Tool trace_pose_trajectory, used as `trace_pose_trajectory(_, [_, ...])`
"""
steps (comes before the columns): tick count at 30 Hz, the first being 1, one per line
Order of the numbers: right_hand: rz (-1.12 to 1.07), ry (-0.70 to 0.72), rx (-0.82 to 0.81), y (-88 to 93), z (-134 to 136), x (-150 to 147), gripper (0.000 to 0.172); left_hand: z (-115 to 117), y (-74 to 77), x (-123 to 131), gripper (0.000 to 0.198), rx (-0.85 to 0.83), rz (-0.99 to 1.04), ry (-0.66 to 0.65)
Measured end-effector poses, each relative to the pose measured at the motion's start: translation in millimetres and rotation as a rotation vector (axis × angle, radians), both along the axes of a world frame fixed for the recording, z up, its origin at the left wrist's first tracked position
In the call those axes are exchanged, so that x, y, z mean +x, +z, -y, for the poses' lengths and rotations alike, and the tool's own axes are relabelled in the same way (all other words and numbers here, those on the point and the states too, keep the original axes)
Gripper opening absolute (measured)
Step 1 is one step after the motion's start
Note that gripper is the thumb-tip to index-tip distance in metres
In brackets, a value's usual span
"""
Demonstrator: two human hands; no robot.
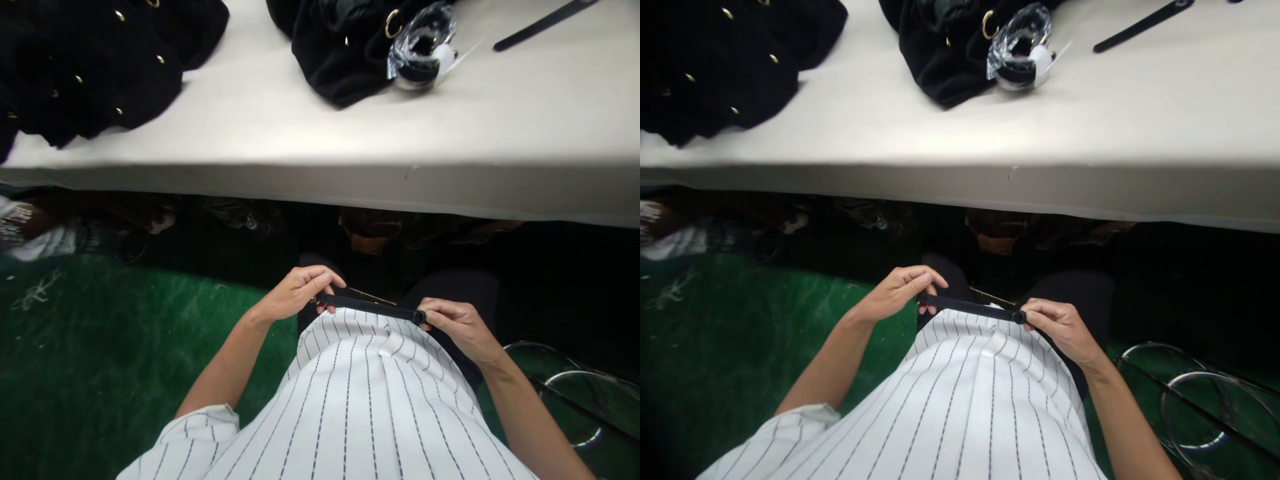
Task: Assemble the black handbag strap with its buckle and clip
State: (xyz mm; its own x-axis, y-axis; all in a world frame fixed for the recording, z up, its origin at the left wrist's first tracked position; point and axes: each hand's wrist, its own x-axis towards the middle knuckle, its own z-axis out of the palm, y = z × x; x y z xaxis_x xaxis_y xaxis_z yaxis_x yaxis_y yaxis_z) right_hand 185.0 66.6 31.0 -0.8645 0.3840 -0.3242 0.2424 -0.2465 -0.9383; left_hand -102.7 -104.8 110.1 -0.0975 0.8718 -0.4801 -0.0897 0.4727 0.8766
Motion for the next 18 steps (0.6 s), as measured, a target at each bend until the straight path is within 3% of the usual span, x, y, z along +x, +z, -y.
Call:
trace_pose_trajectory(12, [-0.004, 0.02, -0.027, 8.9, -11.5, -10.0, 0.019, -3.8, 3.8, -0.3, 0.04, -0.045, 0.01, -0.063])
trace_pose_trajectory(18, [-0.007, -0.082, -0.013, 9.1, -12.2, -9.6, 0.024, -3.4, 1.0, 4.4, 0.04, -0.063, -0.046, -0.134])
